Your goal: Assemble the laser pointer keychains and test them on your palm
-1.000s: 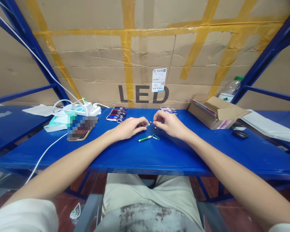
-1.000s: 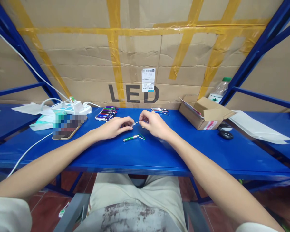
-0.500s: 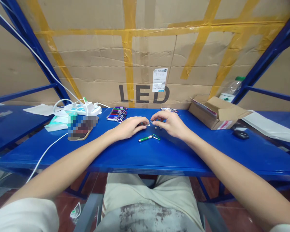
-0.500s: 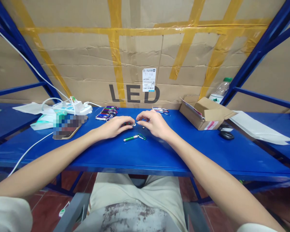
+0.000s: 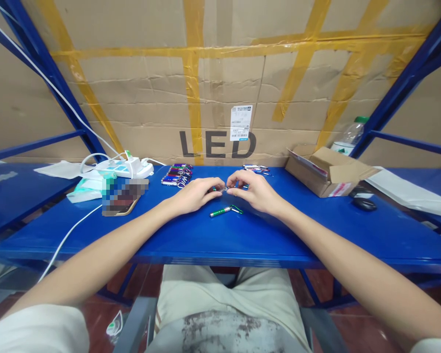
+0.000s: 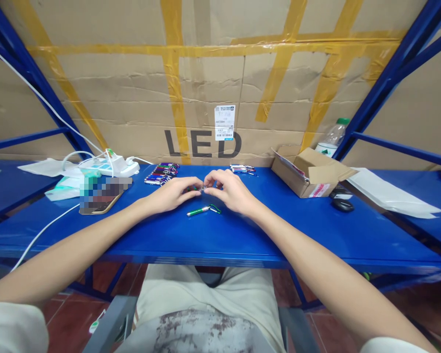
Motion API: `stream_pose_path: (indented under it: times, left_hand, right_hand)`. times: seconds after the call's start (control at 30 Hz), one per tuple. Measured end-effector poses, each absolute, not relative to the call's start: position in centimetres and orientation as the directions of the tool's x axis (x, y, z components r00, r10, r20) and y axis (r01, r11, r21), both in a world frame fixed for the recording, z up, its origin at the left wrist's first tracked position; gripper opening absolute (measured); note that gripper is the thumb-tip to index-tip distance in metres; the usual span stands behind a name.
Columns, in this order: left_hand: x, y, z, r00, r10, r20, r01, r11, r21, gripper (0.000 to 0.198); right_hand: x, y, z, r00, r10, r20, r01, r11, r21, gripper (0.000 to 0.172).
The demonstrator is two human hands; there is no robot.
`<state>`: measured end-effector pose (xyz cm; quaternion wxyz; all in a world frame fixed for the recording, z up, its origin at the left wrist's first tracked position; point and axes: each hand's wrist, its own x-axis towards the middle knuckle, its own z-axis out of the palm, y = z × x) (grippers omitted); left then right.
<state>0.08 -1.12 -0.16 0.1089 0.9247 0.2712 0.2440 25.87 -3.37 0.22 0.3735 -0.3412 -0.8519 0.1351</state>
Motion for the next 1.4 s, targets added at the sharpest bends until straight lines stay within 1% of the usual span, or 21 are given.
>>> stream_pose_path:
  times: [0.27, 0.47, 0.7, 0.9, 1.07, 1.23, 1.4]
  left_hand:
    - [0.1, -1.1, -0.1, 0.727, 0.551, 0.410, 0.435, -0.832, 0.345, 0.021]
    - [0.2, -1.2, -0.1, 0.726, 0.543, 0.421, 0.418, -0.836, 0.356, 0.024]
    - [0.3, -1.3, -0.1, 0.719, 0.540, 0.437, 0.404, -0.837, 0.368, 0.026]
    - [0.3, -1.1, -0.3, 0.718, 0.528, 0.453, 0.396, -0.845, 0.359, 0.024]
    - [0.1, -1.0, -0.3, 0.715, 0.520, 0.468, 0.398, -0.852, 0.340, 0.020]
    - [0.1, -1.0, -0.3, 0.701, 0.520, 0.488, 0.384, -0.852, 0.356, 0.016]
    - [0.1, -1.1, -0.1, 0.696, 0.537, 0.477, 0.400, -0.841, 0.364, 0.016]
  right_hand:
    - [25.7, -3.4, 0.0, -0.474, 0.686, 0.551, 0.439, 0.727, -0.527, 0.012]
    - [25.6, -3.9, 0.0, -0.483, 0.668, 0.566, 0.483, 0.742, -0.464, 0.012]
    - [25.6, -4.0, 0.0, -0.471, 0.658, 0.587, 0.506, 0.747, -0.432, 0.015]
    - [25.6, -3.9, -0.1, -0.491, 0.630, 0.602, 0.501, 0.769, -0.396, 0.015]
    - [25.8, -3.9, 0.1, -0.492, 0.627, 0.603, 0.503, 0.771, -0.391, 0.017]
    - [26.1, -4.2, 0.7, -0.526, 0.581, 0.621, 0.519, 0.798, -0.307, 0.014]
    - [26.0, -4.3, 0.9, -0.603, 0.534, 0.593, 0.493, 0.834, -0.249, 0.015]
